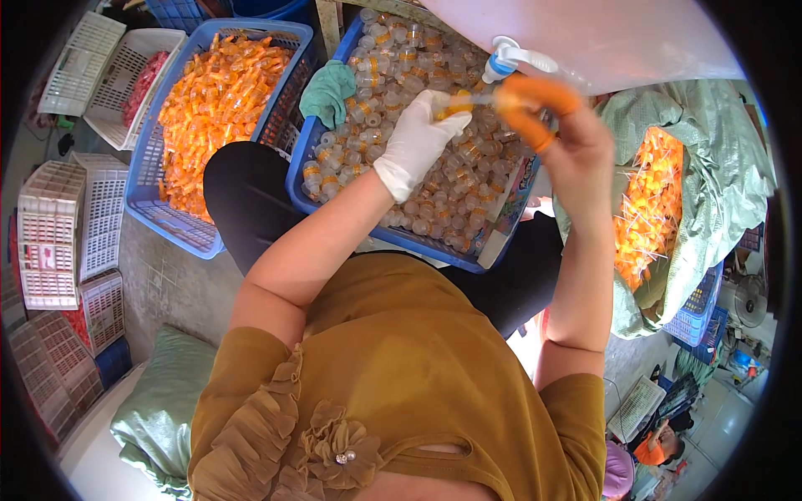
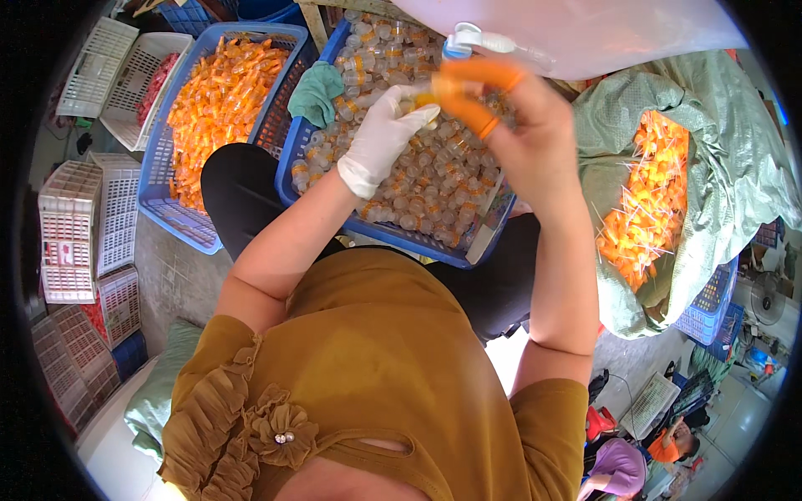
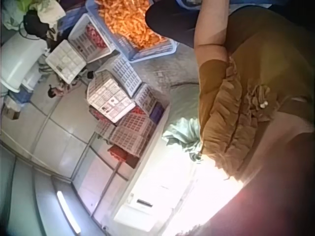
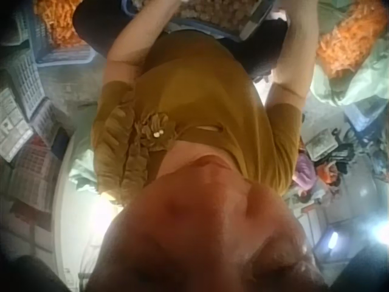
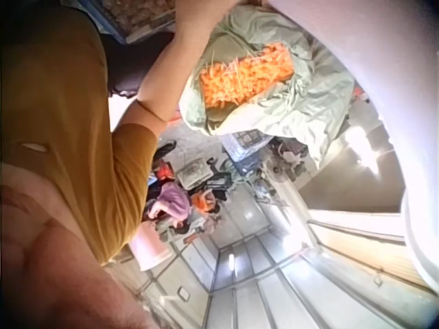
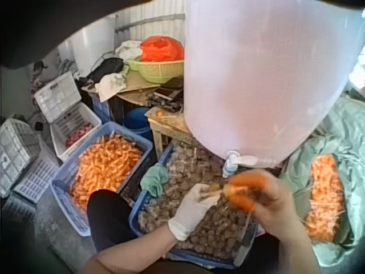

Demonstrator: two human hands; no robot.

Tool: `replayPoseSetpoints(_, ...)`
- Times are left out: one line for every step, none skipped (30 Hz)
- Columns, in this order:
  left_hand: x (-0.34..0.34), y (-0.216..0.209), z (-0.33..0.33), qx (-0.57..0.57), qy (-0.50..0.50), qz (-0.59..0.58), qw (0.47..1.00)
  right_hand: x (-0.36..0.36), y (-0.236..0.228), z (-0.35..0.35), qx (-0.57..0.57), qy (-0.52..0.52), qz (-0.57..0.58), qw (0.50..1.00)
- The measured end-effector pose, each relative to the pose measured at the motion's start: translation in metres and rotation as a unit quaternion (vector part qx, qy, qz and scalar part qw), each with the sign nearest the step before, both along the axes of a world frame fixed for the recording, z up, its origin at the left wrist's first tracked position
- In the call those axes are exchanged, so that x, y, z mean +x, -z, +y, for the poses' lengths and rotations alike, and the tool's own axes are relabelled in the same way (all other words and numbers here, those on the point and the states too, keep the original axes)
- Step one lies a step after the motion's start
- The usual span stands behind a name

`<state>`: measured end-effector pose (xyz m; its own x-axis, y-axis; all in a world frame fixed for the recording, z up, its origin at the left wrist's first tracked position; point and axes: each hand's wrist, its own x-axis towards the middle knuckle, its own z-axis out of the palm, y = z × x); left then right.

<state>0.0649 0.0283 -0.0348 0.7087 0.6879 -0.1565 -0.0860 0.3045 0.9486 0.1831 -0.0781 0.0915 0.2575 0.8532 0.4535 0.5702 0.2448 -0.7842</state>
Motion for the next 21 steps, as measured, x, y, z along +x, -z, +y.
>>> replayPoseSetpoints(-0.007, 0.0, 0.0, 0.011, 0.013, 0.02, 1.0, 0.007, 0.007, -0.006, -0.036, 0.011, -0.106, 0.994)
replayPoseSetpoints(-0.016, -0.003, 0.001, 0.022, 0.027, 0.04, 0.999, 0.014, 0.015, -0.012, -0.071, 0.023, -0.211, 0.975)
replayPoseSetpoints(-0.024, -0.004, 0.001, 0.032, 0.044, 0.059, 0.997, 0.021, 0.024, -0.017, -0.04, 0.075, -0.27, 0.959)
replayPoseSetpoints(-0.031, -0.005, 0.003, -0.004, 0.076, 0.033, 0.997, 0.028, 0.025, -0.023, -0.052, 0.089, -0.253, 0.962)
replayPoseSetpoints(-0.038, -0.006, 0.004, -0.042, 0.107, 0.009, 0.993, 0.029, 0.023, -0.03, -0.065, 0.101, -0.234, 0.965)
replayPoseSetpoints(-0.044, -0.006, 0.004, -0.08, 0.137, -0.015, 0.987, 0.028, 0.021, -0.034, -0.078, 0.114, -0.215, 0.967)
replayPoseSetpoints(-0.048, -0.005, 0.001, -0.1, 0.163, -0.042, 0.981, 0.026, 0.018, -0.035, -0.071, 0.08, -0.204, 0.973)
replayPoseSetpoints(-0.049, -0.008, -0.001, -0.136, 0.196, -0.07, 0.969, 0.023, 0.015, -0.037, -0.073, 0.041, -0.2, 0.976)
replayPoseSetpoints(-0.05, -0.013, -0.004, -0.172, 0.228, -0.097, 0.953, 0.019, 0.014, -0.038, -0.075, 0.002, -0.196, 0.978)
replayPoseSetpoints(-0.052, -0.018, -0.006, -0.207, 0.26, -0.124, 0.935, 0.015, 0.012, -0.039, -0.076, -0.038, -0.191, 0.978)
replayPoseSetpoints(-0.054, -0.021, -0.009, -0.19, 0.276, -0.127, 0.934, 0.01, 0.012, -0.04, -0.084, -0.063, -0.176, 0.979)
replayPoseSetpoints(-0.055, -0.025, -0.012, -0.217, 0.278, -0.119, 0.928, 0.01, 0.01, -0.041, -0.067, -0.078, -0.191, 0.976)
replayPoseSetpoints(-0.055, -0.03, -0.014, -0.244, 0.28, -0.11, 0.922, 0.011, 0.009, -0.042, -0.049, -0.093, -0.207, 0.973)
replayPoseSetpoints(-0.055, -0.036, -0.017, -0.27, 0.283, -0.101, 0.915, 0.012, 0.008, -0.044, -0.031, -0.107, -0.221, 0.969)
replayPoseSetpoints(-0.054, -0.046, -0.024, -0.288, 0.248, -0.08, 0.921, 0.011, 0.008, -0.045, -0.03, -0.105, -0.216, 0.97)
replayPoseSetpoints(-0.056, -0.049, -0.028, -0.3, 0.257, -0.085, 0.915, 0.01, 0.009, -0.046, -0.029, -0.104, -0.211, 0.972)
replayPoseSetpoints(-0.057, -0.051, -0.03, -0.311, 0.266, -0.091, 0.908, 0.009, 0.009, -0.047, -0.028, -0.104, -0.206, 0.973)
replayPoseSetpoints(-0.057, -0.052, -0.033, -0.322, 0.274, -0.097, 0.901, 0.007, 0.007, -0.049, -0.043, -0.096, -0.192, 0.976)
replayPoseSetpoints(-0.059, -0.051, -0.033, -0.314, 0.294, -0.134, 0.893, 0.006, 0.005, -0.05, -0.058, -0.087, -0.178, 0.979)
replayPoseSetpoints(-0.058, -0.053, -0.036, -0.236, 0.279, -0.101, 0.925, 0.005, 0.003, -0.052, -0.074, -0.078, -0.163, 0.981)
replayPoseSetpoints(-0.057, -0.057, -0.038, -0.157, 0.26, -0.066, 0.95, 0.006, 0.004, -0.052, -0.084, -0.089, -0.17, 0.978)
